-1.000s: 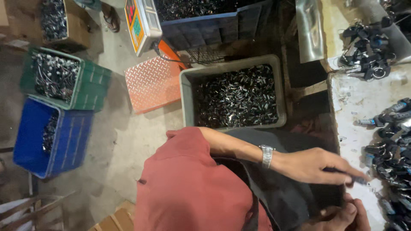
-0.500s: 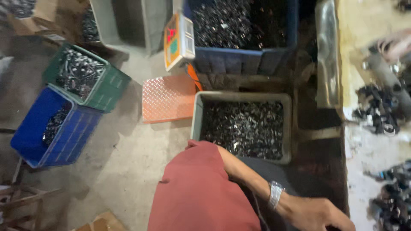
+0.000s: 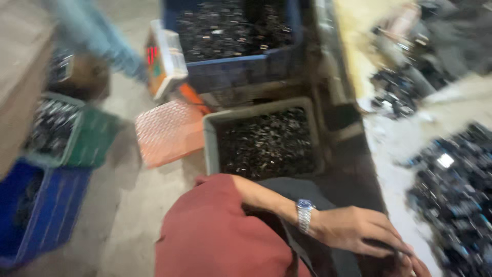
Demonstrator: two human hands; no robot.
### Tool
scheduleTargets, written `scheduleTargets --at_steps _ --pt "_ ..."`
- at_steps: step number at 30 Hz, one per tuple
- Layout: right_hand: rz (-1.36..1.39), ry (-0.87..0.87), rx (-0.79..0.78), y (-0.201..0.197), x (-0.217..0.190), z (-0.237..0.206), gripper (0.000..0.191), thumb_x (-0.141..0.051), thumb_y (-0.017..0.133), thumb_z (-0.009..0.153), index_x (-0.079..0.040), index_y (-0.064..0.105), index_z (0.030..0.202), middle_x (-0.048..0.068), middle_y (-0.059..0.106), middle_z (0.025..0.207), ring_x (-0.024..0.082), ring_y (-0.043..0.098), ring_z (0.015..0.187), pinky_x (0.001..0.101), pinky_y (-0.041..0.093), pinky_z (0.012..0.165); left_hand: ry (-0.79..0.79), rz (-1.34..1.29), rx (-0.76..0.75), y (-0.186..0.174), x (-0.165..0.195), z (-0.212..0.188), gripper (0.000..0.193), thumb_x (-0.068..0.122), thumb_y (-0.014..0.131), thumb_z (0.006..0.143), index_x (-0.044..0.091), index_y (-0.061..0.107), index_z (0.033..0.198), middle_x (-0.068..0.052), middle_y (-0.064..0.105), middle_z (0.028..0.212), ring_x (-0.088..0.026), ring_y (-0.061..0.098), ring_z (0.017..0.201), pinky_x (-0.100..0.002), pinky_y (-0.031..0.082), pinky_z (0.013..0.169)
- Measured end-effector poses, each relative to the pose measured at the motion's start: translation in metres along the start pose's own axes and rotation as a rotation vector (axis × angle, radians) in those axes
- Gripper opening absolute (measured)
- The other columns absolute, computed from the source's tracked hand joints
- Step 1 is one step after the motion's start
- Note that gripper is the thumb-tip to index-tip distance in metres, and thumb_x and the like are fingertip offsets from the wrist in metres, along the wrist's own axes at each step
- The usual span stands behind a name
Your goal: The person picks small metal components one at a time from a pile on the workbench, holds each in one hand, and uses a long-handled brush dipped in oil from a green cup to apply oil to the part. The oiled parts are dropped into a bin below the bench.
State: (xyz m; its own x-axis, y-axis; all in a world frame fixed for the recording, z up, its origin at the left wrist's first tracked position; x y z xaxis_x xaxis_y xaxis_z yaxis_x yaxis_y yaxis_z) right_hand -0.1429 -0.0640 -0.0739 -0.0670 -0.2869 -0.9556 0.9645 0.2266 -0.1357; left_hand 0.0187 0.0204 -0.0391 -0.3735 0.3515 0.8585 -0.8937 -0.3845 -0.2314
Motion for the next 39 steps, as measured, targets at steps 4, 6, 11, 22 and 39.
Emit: scheduleTargets --at_steps 4,6,11,22,39 --pt "0.004 -0.06 0.05 -0.012 -0.017 -0.009 0.014 0.013 0.067 0.109 0.002 0.065 0.118 0.014 0.068 0.118 0.016 0.068 0.105 0.0252 0.057 0.093 -0.016 -0.101 -0.027 -0.007 0.01 0.013 0.029 0.024 0.071 0.103 0.018 0.066 0.131 -0.003 0.072 0.119 -0.017 0.07 0.11 -0.027 0.058 0.102" --pt "-0.074 -0.068 0.088 -0.017 -0.037 -0.015 0.015 0.014 0.067 0.109 0.002 0.065 0.117 0.014 0.068 0.118 0.016 0.069 0.106 0.0256 0.058 0.095 -0.039 -0.152 -0.067 -0.004 0.016 0.019 0.032 0.022 0.073 0.1 0.015 0.067 0.131 -0.005 0.073 0.117 -0.019 0.071 0.107 -0.029 0.058 0.1" --pt "-0.26 0.002 0.164 -0.011 -0.082 -0.006 0.012 0.012 0.074 0.098 0.005 0.07 0.107 0.014 0.071 0.112 0.016 0.068 0.099 0.0264 0.056 0.087 -0.022 -0.134 -0.087 -0.001 0.028 0.033 0.033 0.013 0.077 0.096 0.01 0.069 0.128 -0.007 0.073 0.123 -0.021 0.072 0.109 -0.031 0.059 0.099" --pt "0.252 0.412 0.179 -0.053 -0.032 -0.012 0.019 0.01 0.078 0.086 0.001 0.067 0.098 0.009 0.071 0.097 0.008 0.059 0.071 0.0198 0.045 0.058 0.014 -0.085 -0.196 0.027 0.038 0.048 0.034 0.0 0.08 0.087 0.006 0.072 0.12 -0.009 0.073 0.114 -0.023 0.072 0.102 -0.032 0.061 0.088" --pt "0.133 -0.043 0.873 -0.165 -0.083 -0.029 0.035 -0.03 0.054 0.118 0.003 0.064 0.114 0.017 0.068 0.087 0.01 0.045 0.049 0.0231 0.033 0.044 -0.009 -0.128 -0.194 0.042 0.048 0.08 0.031 -0.001 0.08 0.09 0.001 0.071 0.12 -0.01 0.077 0.105 -0.02 0.076 0.096 -0.029 0.06 0.088"
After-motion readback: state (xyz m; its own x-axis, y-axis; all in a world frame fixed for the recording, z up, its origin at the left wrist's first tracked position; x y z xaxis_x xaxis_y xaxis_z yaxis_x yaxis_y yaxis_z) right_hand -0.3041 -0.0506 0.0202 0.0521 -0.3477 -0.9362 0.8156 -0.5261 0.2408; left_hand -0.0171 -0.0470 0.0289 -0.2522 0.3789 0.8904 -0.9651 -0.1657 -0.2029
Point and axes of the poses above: each hand's wrist, its own z-axis towards the middle knuckle, its own y-axis out of the palm, x = y × z, the point moved 4 cm from there along z, towards the middle knuckle
